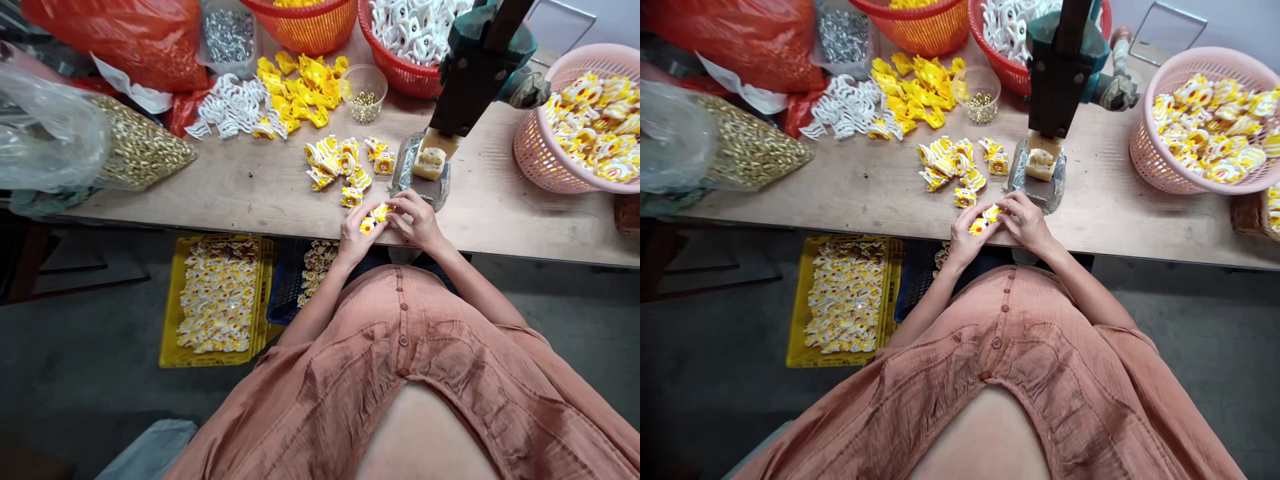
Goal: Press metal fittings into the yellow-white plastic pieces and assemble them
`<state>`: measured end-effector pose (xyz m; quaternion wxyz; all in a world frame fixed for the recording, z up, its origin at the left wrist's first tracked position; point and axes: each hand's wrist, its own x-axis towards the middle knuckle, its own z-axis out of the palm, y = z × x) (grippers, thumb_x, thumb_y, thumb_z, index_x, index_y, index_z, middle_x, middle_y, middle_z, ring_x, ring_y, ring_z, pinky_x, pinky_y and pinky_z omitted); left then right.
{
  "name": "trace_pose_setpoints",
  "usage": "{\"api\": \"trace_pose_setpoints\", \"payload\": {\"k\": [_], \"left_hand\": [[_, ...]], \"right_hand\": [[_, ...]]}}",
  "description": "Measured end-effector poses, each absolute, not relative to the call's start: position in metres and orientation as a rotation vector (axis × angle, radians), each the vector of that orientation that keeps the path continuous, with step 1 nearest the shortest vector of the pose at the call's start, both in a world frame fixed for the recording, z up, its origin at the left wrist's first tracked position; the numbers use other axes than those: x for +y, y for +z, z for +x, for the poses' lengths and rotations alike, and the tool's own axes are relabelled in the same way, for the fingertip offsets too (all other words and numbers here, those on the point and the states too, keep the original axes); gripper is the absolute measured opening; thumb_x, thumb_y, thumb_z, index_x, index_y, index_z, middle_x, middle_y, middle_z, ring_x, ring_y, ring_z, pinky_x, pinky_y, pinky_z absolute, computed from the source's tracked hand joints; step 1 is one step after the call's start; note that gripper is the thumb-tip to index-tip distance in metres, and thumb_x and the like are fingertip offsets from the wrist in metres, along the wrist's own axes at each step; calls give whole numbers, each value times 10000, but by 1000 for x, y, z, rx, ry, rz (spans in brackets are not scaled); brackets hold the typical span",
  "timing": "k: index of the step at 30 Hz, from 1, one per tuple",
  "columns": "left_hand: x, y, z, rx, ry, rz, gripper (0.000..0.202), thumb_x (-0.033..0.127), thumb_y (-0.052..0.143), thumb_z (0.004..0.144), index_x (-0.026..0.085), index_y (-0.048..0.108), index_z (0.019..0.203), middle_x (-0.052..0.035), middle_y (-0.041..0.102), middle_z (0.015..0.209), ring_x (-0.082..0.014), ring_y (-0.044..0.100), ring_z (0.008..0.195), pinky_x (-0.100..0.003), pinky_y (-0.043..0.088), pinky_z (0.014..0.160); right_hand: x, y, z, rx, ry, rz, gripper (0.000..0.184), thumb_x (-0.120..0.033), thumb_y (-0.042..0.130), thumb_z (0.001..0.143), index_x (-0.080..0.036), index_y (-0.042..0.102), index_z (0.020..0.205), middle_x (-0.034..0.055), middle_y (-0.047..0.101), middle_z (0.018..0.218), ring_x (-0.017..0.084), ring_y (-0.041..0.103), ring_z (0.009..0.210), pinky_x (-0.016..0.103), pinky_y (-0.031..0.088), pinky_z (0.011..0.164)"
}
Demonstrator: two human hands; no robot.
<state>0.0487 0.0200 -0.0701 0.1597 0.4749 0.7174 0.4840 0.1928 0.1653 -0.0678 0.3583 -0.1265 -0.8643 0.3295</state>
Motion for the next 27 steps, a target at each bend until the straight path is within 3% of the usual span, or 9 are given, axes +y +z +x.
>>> {"api": "trace_pose_setpoints", "payload": {"k": [4, 10, 16, 21, 27], "left_hand": [[32, -78, 40, 2181, 1277, 1548, 372, 407, 833, 954, 223, 793, 1275, -107, 747, 1251, -284, 660, 1217, -444, 531, 1125], [32, -84, 35, 2111, 1275, 1605, 378, 440, 813, 966, 213, 808, 1268, -108, 800, 1213, -294, 644, 1179, -458, 490, 1107], [29, -82, 29, 1948, 1293, 1562, 314, 475, 791, 963, 248, 855, 1171, -93, 829, 1113, -309, 637, 1164, -489, 469, 1102], [27, -81, 30, 1957, 1282, 1558, 248, 406, 773, 979, 272, 860, 1169, -97, 826, 1129, -313, 617, 1185, -508, 439, 1119], [36, -79, 39, 2033, 1164, 1668, 359, 420, 863, 903, 273, 837, 1229, -79, 817, 1211, -330, 602, 1222, -524, 358, 1156]], "right_hand": [[165, -74, 194, -2259, 797, -377, 221, -229, 560, 1069, -225, 720, 1222, 100, 678, 1159, 207, 689, 1032, 361, 604, 910], [156, -70, 195, -2300, 758, -464, 206, -282, 526, 1102, -210, 713, 1152, 117, 685, 1116, 225, 680, 1051, 385, 598, 945], [164, -73, 188, -2270, 867, -473, 207, -284, 567, 1075, -210, 738, 1165, 110, 689, 1089, 216, 684, 964, 369, 586, 873], [166, -70, 196, -2273, 887, -520, 176, -267, 608, 1033, -197, 753, 1105, 90, 706, 1042, 172, 655, 828, 317, 571, 778], [163, -60, 201, -2264, 906, -526, 130, -223, 622, 984, -190, 736, 1037, 59, 697, 985, 146, 631, 760, 288, 551, 729]]}}
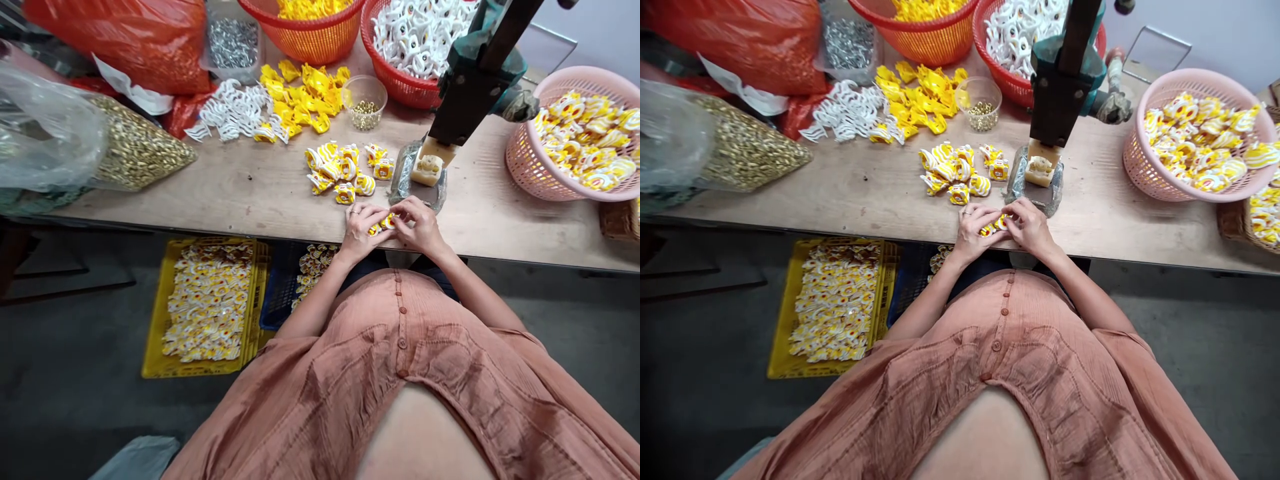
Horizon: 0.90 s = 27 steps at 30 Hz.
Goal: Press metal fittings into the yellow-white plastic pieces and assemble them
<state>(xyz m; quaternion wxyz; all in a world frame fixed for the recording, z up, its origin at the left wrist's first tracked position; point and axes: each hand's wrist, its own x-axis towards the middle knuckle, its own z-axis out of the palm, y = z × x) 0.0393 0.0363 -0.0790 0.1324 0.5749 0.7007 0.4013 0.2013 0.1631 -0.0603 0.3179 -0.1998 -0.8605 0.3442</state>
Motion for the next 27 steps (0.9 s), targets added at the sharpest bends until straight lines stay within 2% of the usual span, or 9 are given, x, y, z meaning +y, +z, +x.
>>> {"api": "trace_pose_setpoints", "payload": {"k": [5, 10, 12, 15, 18, 21, 24, 27], "left_hand": [[41, -79, 41, 2013, 1141, 1709, 309, 386, 859, 895, 275, 844, 1183, -73, 817, 1188, -334, 602, 1214, -532, 347, 1171], [45, -79, 35, 2047, 1138, 1749, 301, 383, 813, 941, 312, 824, 1234, -65, 807, 1258, -344, 594, 1259, -557, 338, 1206], [43, -78, 35, 2075, 1153, 1761, 365, 414, 818, 939, 290, 801, 1282, -89, 781, 1314, -358, 585, 1290, -564, 350, 1215], [32, -79, 37, 2141, 1210, 1747, 584, 509, 882, 874, 246, 741, 1376, -147, 700, 1393, -384, 566, 1337, -567, 388, 1224], [15, -85, 40, 2235, 1288, 1678, 696, 516, 903, 859, 209, 681, 1443, -189, 613, 1414, -387, 570, 1330, -564, 425, 1227], [5, -90, 40, 2292, 1299, 1608, 651, 439, 868, 913, 211, 636, 1476, -182, 568, 1406, -354, 599, 1299, -532, 481, 1204], [4, -84, 36, 2278, 1386, 1591, 658, 444, 888, 897, 216, 644, 1464, -162, 581, 1389, -337, 616, 1298, -508, 508, 1203], [7, -68, 27, 2294, 1574, 1458, 525, 465, 825, 955, 218, 699, 1401, -146, 622, 1347, -313, 640, 1287, -483, 529, 1200]], "right_hand": [[157, -58, 204, -2290, 895, -554, 97, -253, 626, 993, -201, 703, 966, 48, 676, 914, 167, 628, 785, 298, 538, 716], [159, -45, 202, -2392, 754, -512, 129, -290, 601, 1033, -212, 692, 986, 90, 688, 988, 229, 645, 925, 386, 574, 859], [168, -36, 188, -2400, 709, -465, 160, -310, 579, 1064, -215, 708, 1057, 115, 699, 1078, 249, 659, 1011, 417, 585, 926], [187, -27, 150, -2471, 677, -410, 175, -264, 557, 1080, -217, 708, 1156, 131, 697, 1201, 274, 653, 1145, 465, 574, 1030], [207, -31, 106, -2671, 648, -438, 118, -180, 659, 1003, -171, 699, 1113, 147, 695, 1170, 300, 645, 1133, 494, 573, 1032], [217, -43, 77, -2834, 614, -449, 217, -90, 771, 879, -129, 675, 1069, 165, 693, 1150, 315, 638, 1145, 492, 564, 1058], [220, -52, 74, -2827, 588, -401, 306, -24, 769, 820, -128, 651, 1083, 169, 693, 1170, 313, 625, 1174, 499, 551, 1096], [222, -50, 88, -2749, 593, -382, 336, -61, 789, 799, -144, 642, 1090, 177, 697, 1190, 317, 632, 1168, 522, 562, 1089]]}}
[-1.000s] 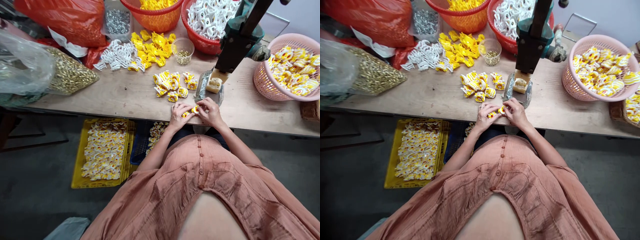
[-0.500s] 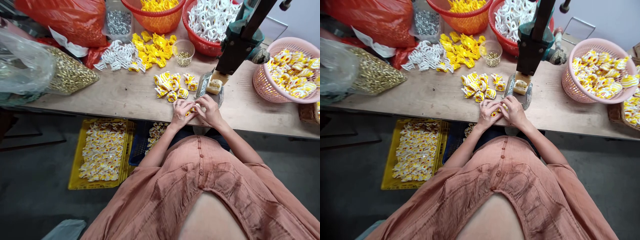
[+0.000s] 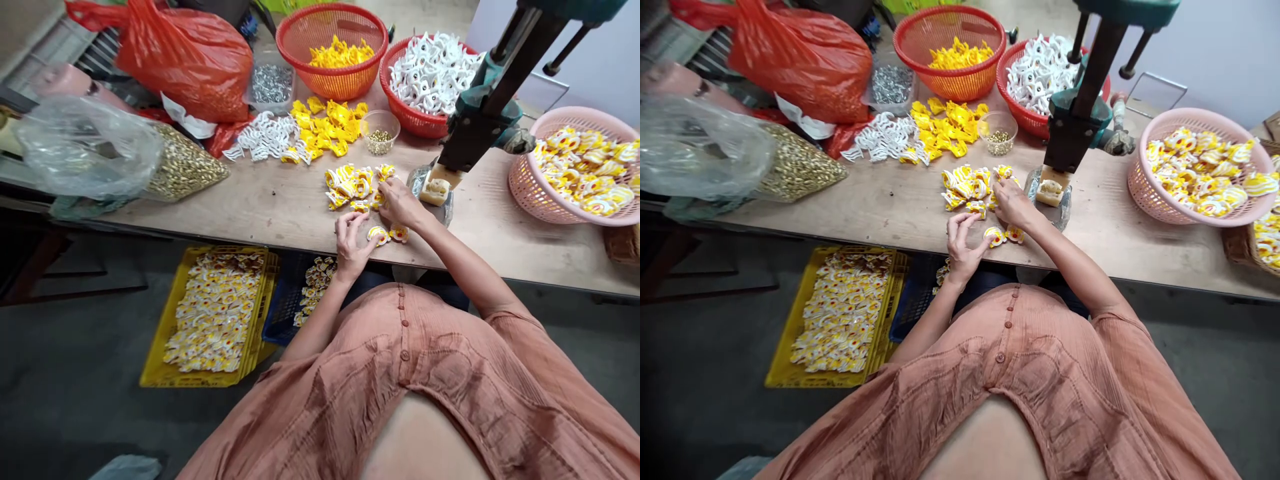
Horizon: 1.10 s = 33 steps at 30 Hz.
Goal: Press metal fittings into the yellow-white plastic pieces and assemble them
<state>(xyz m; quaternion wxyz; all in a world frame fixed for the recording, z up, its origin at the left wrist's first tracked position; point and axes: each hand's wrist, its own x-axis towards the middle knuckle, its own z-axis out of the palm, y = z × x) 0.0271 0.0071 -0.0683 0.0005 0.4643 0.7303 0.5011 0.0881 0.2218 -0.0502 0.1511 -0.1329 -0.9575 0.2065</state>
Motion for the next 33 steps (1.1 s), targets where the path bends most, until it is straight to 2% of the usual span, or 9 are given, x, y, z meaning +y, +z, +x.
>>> {"api": "trace_pose_setpoints", "payload": {"k": [3, 7, 9, 11, 17, 24, 28, 31, 33], "left_hand": [[14, -52, 16, 2225, 1683, 1347, 467, 446, 754, 1010, 220, 704, 1416, -140, 637, 1379, -291, 661, 1309, -453, 565, 1182], [28, -38, 8, 1987, 1764, 1243, 686, 502, 873, 896, 235, 664, 1491, -145, 610, 1535, -295, 704, 1300, -442, 630, 1119], [31, -34, 8, 1814, 1831, 1103, 700, 531, 893, 866, 234, 684, 1465, -150, 649, 1514, -300, 726, 1289, -431, 656, 1081], [28, -32, 9, 1623, 1845, 989, 724, 550, 917, 834, 223, 697, 1442, -156, 698, 1460, -304, 747, 1279, -432, 659, 1084], [7, -37, 9, 1407, 1782, 905, 694, 513, 980, 772, 208, 739, 1347, -146, 744, 1400, -288, 760, 1271, -443, 625, 1150], [-18, -40, 3, 1428, 1707, 988, 601, 452, 1000, 756, 193, 785, 1254, -113, 735, 1274, -253, 764, 1186, -362, 651, 1060], [-35, -52, -9, 1781, 1695, 1086, 532, 417, 924, 843, 194, 767, 1300, -111, 757, 1302, -240, 747, 1146, -368, 617, 1063], [-40, -69, -18, 2176, 1504, 1223, 436, 322, 888, 874, 219, 773, 1282, -90, 783, 1262, -263, 702, 1169, -428, 572, 1120], [-39, -78, -22, 2325, 1359, 1306, 439, 265, 891, 863, 230, 769, 1283, -89, 788, 1246, -291, 671, 1210, -462, 556, 1134]], "right_hand": [[218, -40, 104, -2569, 728, -432, 311, -178, 813, 823, -167, 652, 1089, 136, 726, 1102, 273, 676, 1037, 476, 609, 987], [196, -22, 119, -2262, 1082, -445, 392, -433, 826, 881, -195, 688, 1159, 52, 761, 975, 181, 697, 827, 347, 623, 808], [185, -14, 126, -2179, 1181, -443, 407, -547, 791, 920, -207, 737, 1137, 48, 775, 942, 170, 706, 796, 326, 617, 771], [178, -6, 131, -2123, 1228, -429, 402, -586, 755, 953, -211, 793, 1092, 61, 786, 940, 174, 715, 809, 313, 609, 739], [173, 7, 139, -2144, 1361, -329, 347, -569, 774, 952, -247, 852, 1057, 68, 763, 1000, 182, 693, 905, 269, 580, 651], [158, 1, 138, -2203, 1396, -296, 353, -566, 738, 985, -233, 850, 1012, 60, 746, 976, 182, 683, 906, 279, 577, 690], [170, -11, 126, -2374, 1097, -300, 307, -470, 644, 1061, -222, 824, 1047, 85, 755, 1048, 207, 691, 952, 345, 604, 822], [180, -24, 102, -2582, 790, -374, 198, -339, 681, 1027, -178, 782, 1081, 140, 753, 1135, 273, 687, 1065, 440, 584, 991], [182, -32, 85, -2749, 675, -412, 169, -262, 713, 983, -140, 745, 1095, 179, 744, 1159, 303, 683, 1070, 458, 572, 993]]}}
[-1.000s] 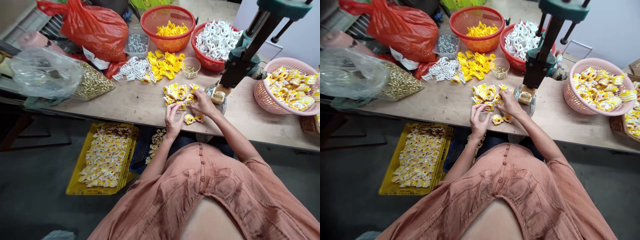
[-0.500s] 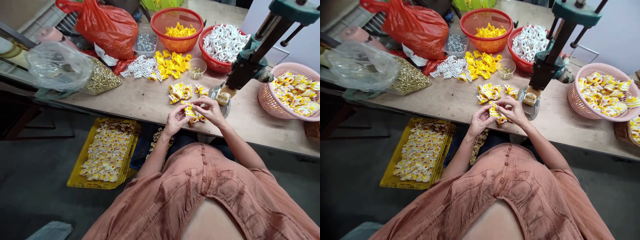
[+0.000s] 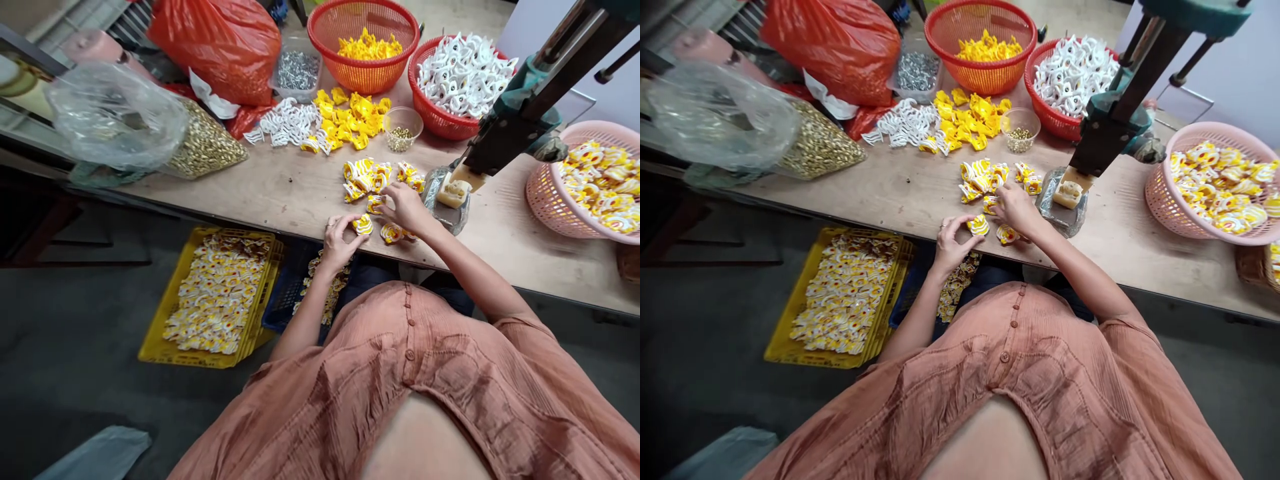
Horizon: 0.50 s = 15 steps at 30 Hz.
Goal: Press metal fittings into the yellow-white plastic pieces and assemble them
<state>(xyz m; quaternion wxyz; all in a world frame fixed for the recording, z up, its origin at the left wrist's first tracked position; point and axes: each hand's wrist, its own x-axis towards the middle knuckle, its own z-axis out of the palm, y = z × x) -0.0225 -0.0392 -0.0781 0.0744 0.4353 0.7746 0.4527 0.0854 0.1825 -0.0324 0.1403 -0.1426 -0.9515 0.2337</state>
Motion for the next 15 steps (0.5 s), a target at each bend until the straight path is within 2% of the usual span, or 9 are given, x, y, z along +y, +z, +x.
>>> {"api": "trace_pose_setpoints", "payload": {"k": [3, 6, 8, 10, 13, 15], "left_hand": [[-38, -82, -26, 2382, 1259, 1398, 551, 273, 944, 811, 228, 748, 1324, -117, 755, 1367, -341, 634, 1308, -525, 529, 1171], [-36, -69, -23, 2374, 1409, 1386, 562, 405, 955, 821, 226, 761, 1317, -142, 704, 1472, -356, 622, 1378, -555, 482, 1231], [-32, -55, -18, 2271, 1653, 1257, 504, 511, 862, 915, 217, 769, 1314, -148, 728, 1423, -315, 683, 1311, -497, 532, 1182], [-23, -42, -10, 2004, 1854, 1081, 559, 596, 787, 963, 208, 751, 1364, -148, 757, 1372, -271, 751, 1196, -420, 599, 1074], [-5, -30, -1, 1588, 1949, 859, 671, 631, 847, 900, 199, 736, 1400, -134, 800, 1301, -241, 803, 1080, -363, 638, 990], [3, -26, 3, 1472, 1966, 760, 640, 583, 908, 856, 189, 770, 1341, -111, 829, 1214, -232, 814, 1041, -357, 645, 989]], "right_hand": [[181, -40, 71, -2884, 627, -451, 144, -179, 699, 953, -114, 697, 1081, 194, 738, 1112, 292, 680, 988, 433, 568, 943], [179, -42, 75, -2779, 682, -455, 111, -207, 685, 957, -150, 665, 1050, 153, 721, 1080, 270, 662, 962, 423, 566, 925], [175, -38, 85, -2597, 736, -385, 113, -263, 664, 983, -184, 647, 1062, 123, 707, 1078, 263, 652, 988, 434, 571, 939], [168, -32, 97, -2423, 762, -273, 127, -308, 627, 1023, -208, 639, 1101, 112, 703, 1096, 267, 654, 1044, 464, 575, 979], [154, -18, 113, -2288, 767, -96, 180, -375, 609, 1068, -225, 656, 1156, 125, 717, 1163, 283, 669, 1148, 507, 575, 1037], [149, -8, 120, -2243, 805, -30, 250, -437, 646, 1065, -227, 677, 1197, 125, 733, 1179, 282, 684, 1158, 502, 584, 1036]]}}
